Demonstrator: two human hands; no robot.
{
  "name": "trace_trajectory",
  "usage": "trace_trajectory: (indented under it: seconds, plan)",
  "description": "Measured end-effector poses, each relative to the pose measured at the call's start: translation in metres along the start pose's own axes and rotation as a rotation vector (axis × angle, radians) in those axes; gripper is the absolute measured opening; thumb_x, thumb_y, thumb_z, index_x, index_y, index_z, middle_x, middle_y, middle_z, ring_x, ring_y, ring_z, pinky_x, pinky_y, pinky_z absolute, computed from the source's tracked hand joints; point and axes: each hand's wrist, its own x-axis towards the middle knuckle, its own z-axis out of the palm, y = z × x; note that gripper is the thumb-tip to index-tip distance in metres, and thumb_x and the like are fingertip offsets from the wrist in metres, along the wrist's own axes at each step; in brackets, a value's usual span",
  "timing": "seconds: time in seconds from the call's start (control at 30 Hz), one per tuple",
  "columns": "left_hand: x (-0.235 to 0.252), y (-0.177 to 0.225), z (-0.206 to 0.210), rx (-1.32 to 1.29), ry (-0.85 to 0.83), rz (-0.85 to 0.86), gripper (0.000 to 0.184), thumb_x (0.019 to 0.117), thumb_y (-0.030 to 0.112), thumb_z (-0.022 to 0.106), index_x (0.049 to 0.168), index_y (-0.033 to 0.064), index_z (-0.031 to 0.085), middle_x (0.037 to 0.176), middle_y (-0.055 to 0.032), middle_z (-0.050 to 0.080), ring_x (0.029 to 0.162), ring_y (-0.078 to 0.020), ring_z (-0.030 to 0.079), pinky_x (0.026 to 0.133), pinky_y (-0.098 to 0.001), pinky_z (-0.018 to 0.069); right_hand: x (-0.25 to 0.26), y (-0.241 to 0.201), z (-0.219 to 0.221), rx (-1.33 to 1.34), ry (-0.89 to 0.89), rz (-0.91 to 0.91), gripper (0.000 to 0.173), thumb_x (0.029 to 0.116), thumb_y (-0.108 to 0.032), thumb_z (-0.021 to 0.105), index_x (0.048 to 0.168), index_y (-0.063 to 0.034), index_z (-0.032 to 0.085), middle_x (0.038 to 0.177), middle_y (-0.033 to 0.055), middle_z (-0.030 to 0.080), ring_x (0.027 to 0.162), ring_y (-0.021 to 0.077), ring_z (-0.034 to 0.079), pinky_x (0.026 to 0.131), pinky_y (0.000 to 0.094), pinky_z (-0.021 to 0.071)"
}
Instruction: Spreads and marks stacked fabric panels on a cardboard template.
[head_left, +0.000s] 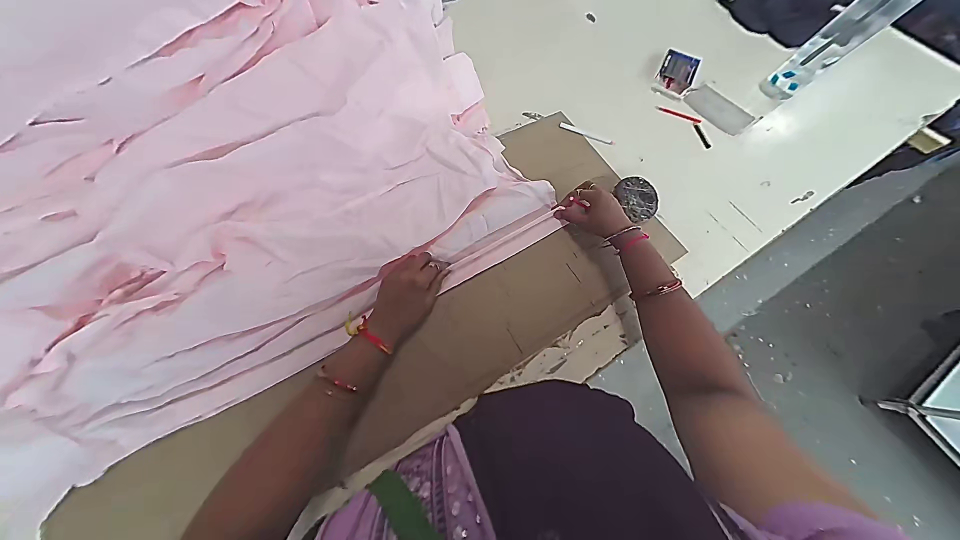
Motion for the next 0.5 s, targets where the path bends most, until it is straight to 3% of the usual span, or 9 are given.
trace_trajectory:
  seconds: [0.1, 0.17, 0.23, 0.3, 0.4, 0.47, 0.5]
  plan:
    - [0.018, 0.005, -0.021, -0.087, -0.256, -0.258, 0.025, 0.1045, 0.012, 0.055, 0.111, -0.0074, 0.069, 0.109, -0.0271, 0.070, 0.102, -0.0447, 0.069, 0.090, -0.0623, 0.0510, 0.004, -0.001, 0.001, 0.069, 0.005, 0.089, 0.034, 0.0956, -0.028, 0.074, 0.109, 0.0032, 0.073, 0.125, 0.0314, 0.062, 0.118, 0.0474, 0.059, 0.099, 0.0661, 0.0434]
    - [0.028, 0.007, -0.029, -0.027, -0.415, -0.309, 0.029, 0.1074, 0.016, 0.051, 0.121, -0.0066, 0.064, 0.118, -0.0291, 0.066, 0.109, -0.0472, 0.066, 0.093, -0.0646, 0.0487, 0.015, 0.002, 0.007, 0.045, 0.002, 0.116, 0.039, 0.0942, -0.032, 0.075, 0.106, 0.0050, 0.073, 0.118, 0.0320, 0.065, 0.115, 0.0478, 0.060, 0.098, 0.0664, 0.0439]
    - [0.032, 0.010, -0.029, 0.120, -0.537, -0.279, 0.034, 0.1088, 0.016, 0.045, 0.137, 0.0052, 0.062, 0.138, -0.0239, 0.060, 0.118, -0.0455, 0.064, 0.093, -0.0641, 0.0504, 0.026, 0.000, 0.009, -0.018, -0.041, 0.177, 0.047, 0.0924, -0.035, 0.076, 0.108, 0.0091, 0.070, 0.116, 0.0335, 0.064, 0.116, 0.0492, 0.059, 0.100, 0.0670, 0.0422]
    - [0.033, 0.017, -0.026, 0.214, -0.635, -0.288, 0.036, 0.1084, 0.010, 0.041, 0.136, 0.0097, 0.063, 0.144, -0.0199, 0.054, 0.124, -0.0439, 0.059, 0.091, -0.0638, 0.0495, 0.032, -0.006, 0.009, -0.042, -0.073, 0.249, 0.056, 0.0898, -0.036, 0.079, 0.120, 0.0097, 0.066, 0.122, 0.0343, 0.063, 0.123, 0.0509, 0.056, 0.105, 0.0682, 0.0387]
    - [0.025, 0.012, -0.021, 0.226, -0.534, -0.136, 0.031, 0.1050, 0.004, 0.044, 0.125, 0.0040, 0.068, 0.144, -0.0203, 0.056, 0.130, -0.0438, 0.056, 0.088, -0.0619, 0.0518, 0.022, -0.017, -0.004, -0.057, 0.005, 0.316, 0.074, 0.0852, -0.034, 0.084, 0.139, 0.0069, 0.054, 0.135, 0.0403, 0.051, 0.129, 0.0576, 0.048, 0.104, 0.0722, 0.0382]
    - [0.019, -0.002, -0.015, 0.180, -0.412, 0.012, 0.028, 0.0999, 0.001, 0.048, 0.116, 0.0006, 0.071, 0.133, -0.0225, 0.061, 0.126, -0.0432, 0.058, 0.091, -0.0591, 0.0528, -0.004, -0.018, -0.018, -0.150, 0.163, 0.369, 0.076, 0.0867, -0.036, 0.081, 0.141, 0.0074, 0.051, 0.142, 0.0445, 0.044, 0.120, 0.0625, 0.054, 0.093, 0.0756, 0.0449]
    - [0.018, -0.007, -0.014, 0.155, -0.388, 0.060, 0.030, 0.0987, 0.000, 0.049, 0.119, 0.0019, 0.071, 0.131, -0.0227, 0.062, 0.125, -0.0426, 0.058, 0.093, -0.0580, 0.0519, -0.022, -0.018, -0.023, -0.190, 0.231, 0.431, 0.079, 0.0897, -0.038, 0.078, 0.144, 0.0092, 0.047, 0.146, 0.0454, 0.038, 0.118, 0.0644, 0.054, 0.090, 0.0762, 0.0458]
